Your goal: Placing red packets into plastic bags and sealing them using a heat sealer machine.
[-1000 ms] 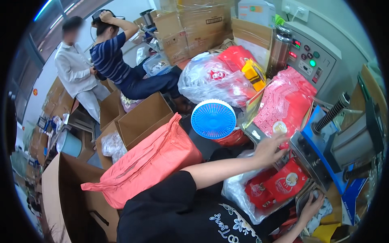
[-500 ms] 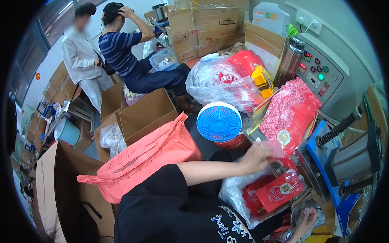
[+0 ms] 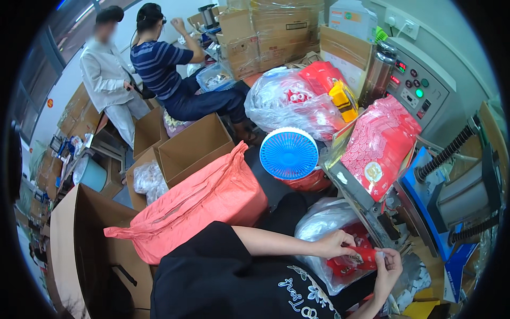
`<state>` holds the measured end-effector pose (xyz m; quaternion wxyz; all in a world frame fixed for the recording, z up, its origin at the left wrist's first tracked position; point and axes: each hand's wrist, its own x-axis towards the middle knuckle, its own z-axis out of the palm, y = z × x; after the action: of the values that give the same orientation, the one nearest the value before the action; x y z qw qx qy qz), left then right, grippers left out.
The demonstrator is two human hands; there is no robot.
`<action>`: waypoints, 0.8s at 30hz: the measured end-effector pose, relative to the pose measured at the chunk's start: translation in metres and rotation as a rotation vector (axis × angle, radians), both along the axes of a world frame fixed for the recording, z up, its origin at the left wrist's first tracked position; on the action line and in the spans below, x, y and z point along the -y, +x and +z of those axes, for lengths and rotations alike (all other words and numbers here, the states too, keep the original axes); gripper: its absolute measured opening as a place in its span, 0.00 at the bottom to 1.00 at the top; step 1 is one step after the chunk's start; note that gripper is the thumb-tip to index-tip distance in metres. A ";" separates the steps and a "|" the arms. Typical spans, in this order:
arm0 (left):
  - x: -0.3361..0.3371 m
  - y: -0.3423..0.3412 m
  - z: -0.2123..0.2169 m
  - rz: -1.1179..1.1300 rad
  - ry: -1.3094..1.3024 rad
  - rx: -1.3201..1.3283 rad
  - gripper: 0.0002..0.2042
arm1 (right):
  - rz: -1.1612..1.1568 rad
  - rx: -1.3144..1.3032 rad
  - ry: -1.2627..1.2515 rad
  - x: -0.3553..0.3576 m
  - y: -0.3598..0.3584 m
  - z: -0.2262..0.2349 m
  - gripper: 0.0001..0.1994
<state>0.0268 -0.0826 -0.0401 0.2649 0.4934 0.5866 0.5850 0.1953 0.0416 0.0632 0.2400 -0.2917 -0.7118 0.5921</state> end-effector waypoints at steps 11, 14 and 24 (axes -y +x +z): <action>-0.012 -0.015 0.025 -0.003 -0.284 0.230 0.16 | -0.311 0.040 0.258 -0.001 0.014 -0.024 0.24; -0.030 -0.014 0.037 -0.025 -0.357 0.517 0.15 | -0.369 0.079 0.351 -0.007 0.032 -0.019 0.21; -0.067 -0.004 0.048 0.015 -0.332 0.973 0.12 | -0.725 0.796 0.823 -0.052 0.147 -0.028 0.23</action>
<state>0.0229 -0.0157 0.0078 0.5779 0.1111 0.4840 0.6477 0.3428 0.0931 0.0349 0.2344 -0.5926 -0.7707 0.0023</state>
